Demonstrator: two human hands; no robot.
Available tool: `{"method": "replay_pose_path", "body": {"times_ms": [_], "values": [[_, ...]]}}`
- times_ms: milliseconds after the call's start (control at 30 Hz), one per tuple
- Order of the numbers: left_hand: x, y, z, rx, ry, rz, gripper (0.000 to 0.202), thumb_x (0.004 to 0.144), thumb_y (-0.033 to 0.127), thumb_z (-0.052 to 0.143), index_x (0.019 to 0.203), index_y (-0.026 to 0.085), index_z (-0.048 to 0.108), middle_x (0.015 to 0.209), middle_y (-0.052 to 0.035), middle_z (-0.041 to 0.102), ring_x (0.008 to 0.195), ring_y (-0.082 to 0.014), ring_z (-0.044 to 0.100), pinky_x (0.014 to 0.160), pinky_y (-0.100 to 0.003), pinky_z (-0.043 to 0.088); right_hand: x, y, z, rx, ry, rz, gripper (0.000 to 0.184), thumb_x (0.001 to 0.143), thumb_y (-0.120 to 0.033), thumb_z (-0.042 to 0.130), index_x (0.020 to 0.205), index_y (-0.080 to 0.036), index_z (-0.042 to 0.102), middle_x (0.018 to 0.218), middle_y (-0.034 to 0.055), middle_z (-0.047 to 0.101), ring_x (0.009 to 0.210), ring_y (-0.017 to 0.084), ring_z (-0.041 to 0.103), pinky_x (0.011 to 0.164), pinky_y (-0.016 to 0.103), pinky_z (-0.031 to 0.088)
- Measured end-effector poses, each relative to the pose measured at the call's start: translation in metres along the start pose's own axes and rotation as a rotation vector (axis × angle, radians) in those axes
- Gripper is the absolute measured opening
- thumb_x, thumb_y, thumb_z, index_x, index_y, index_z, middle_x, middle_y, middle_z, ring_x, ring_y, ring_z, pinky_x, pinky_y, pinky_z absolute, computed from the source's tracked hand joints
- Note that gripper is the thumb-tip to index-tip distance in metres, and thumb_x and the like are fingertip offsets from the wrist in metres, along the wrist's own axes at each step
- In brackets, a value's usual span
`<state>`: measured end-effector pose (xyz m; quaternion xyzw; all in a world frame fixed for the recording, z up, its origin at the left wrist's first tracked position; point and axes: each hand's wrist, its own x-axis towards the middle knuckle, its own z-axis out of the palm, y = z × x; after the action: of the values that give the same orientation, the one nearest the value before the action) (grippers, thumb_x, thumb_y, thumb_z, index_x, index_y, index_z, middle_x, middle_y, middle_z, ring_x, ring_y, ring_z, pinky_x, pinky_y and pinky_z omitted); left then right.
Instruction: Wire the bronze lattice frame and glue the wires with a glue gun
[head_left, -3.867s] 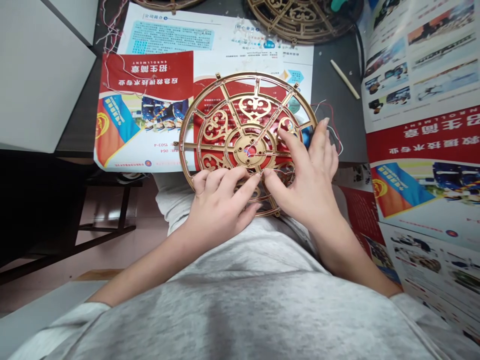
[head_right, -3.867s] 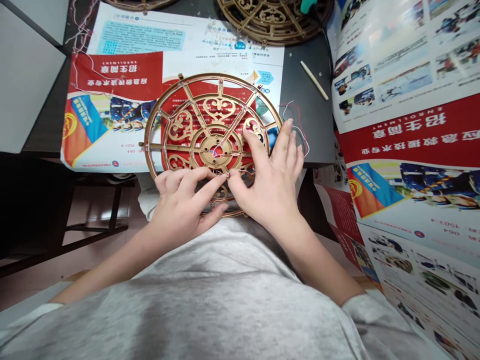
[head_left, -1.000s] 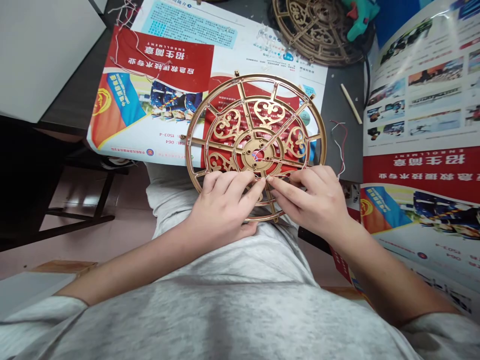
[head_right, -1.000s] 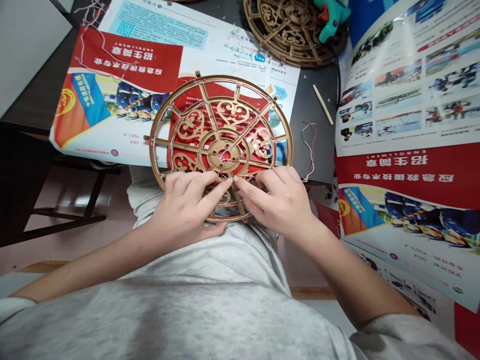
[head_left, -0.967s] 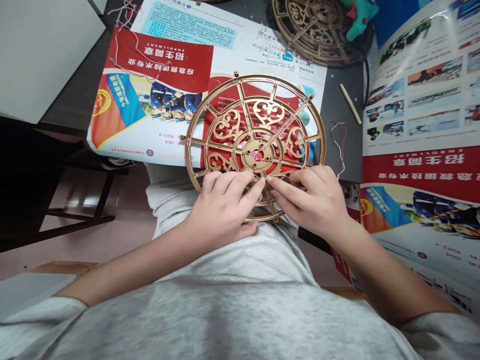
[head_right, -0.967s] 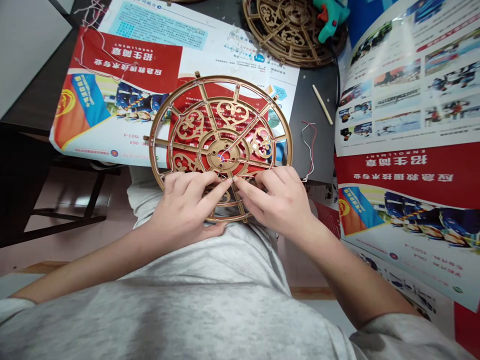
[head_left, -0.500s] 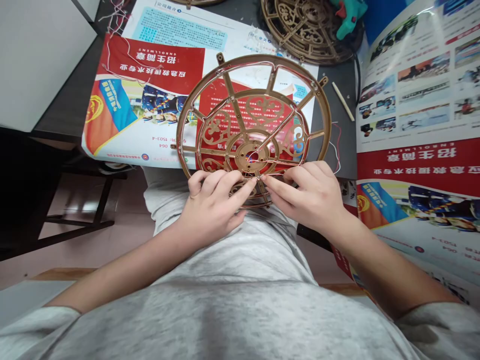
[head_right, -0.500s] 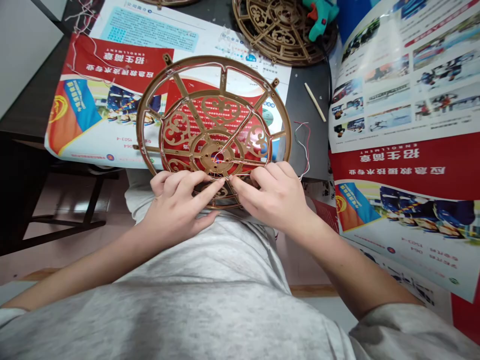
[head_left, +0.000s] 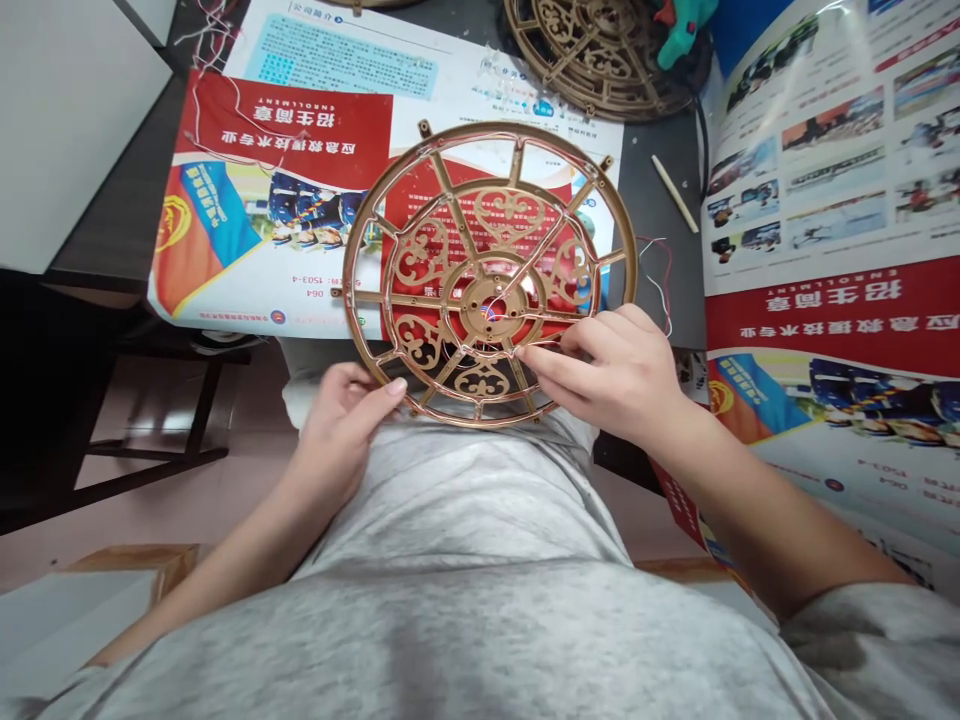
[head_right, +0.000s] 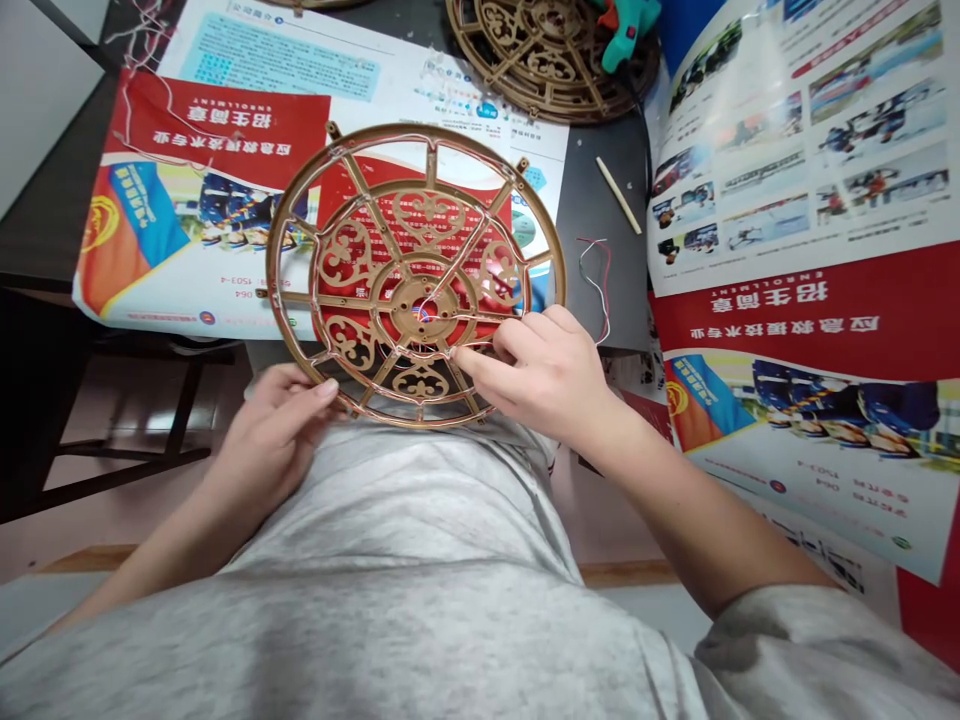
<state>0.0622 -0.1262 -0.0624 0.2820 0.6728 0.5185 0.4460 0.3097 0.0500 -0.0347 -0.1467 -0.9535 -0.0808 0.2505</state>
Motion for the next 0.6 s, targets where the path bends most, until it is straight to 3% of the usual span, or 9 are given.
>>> {"method": "replay_pose_path", "body": {"times_ms": [67,167,300,600], "values": [[0.003,-0.001,0.005,-0.185,-0.196,-0.215,0.055,0.085,0.05,0.071,0.122,0.016,0.05,0.119,-0.0083,0.064,0.093,-0.0108,0.066,0.079,-0.024,0.058,0.0,0.001,-0.001,0.011,-0.004,-0.008,0.018,0.094,-0.032,0.07,0.111,-0.031,0.075,0.075,-0.0004,0.06,0.072,0.013,0.046,0.071,0.033,0.029],[0.005,0.001,0.012,-0.25,-0.323,-0.285,0.052,0.083,0.048,0.077,0.114,0.011,0.06,0.114,-0.0125,0.069,0.091,-0.0144,0.071,0.079,-0.024,0.063,-0.001,0.005,-0.003,0.048,-0.021,-0.035,0.02,0.094,-0.03,0.069,0.113,-0.029,0.075,0.076,0.0002,0.061,0.072,0.012,0.047,0.071,0.032,0.029],[0.002,0.007,0.015,-0.279,-0.321,-0.278,0.045,0.081,0.046,0.079,0.1,0.008,0.064,0.101,-0.0118,0.072,0.082,-0.015,0.072,0.071,-0.025,0.065,-0.002,0.009,-0.004,0.087,-0.043,-0.044,0.021,0.095,-0.029,0.067,0.114,-0.03,0.075,0.079,0.0001,0.062,0.072,0.012,0.047,0.072,0.031,0.029],[0.0,0.011,0.018,-0.337,-0.268,-0.292,0.046,0.075,0.044,0.085,0.094,0.008,0.063,0.092,-0.008,0.071,0.077,-0.0135,0.071,0.067,-0.024,0.065,0.005,0.009,-0.007,0.076,-0.087,-0.088,0.018,0.095,-0.027,0.066,0.112,-0.027,0.072,0.078,-0.0009,0.063,0.068,0.011,0.048,0.07,0.032,0.03]]}}
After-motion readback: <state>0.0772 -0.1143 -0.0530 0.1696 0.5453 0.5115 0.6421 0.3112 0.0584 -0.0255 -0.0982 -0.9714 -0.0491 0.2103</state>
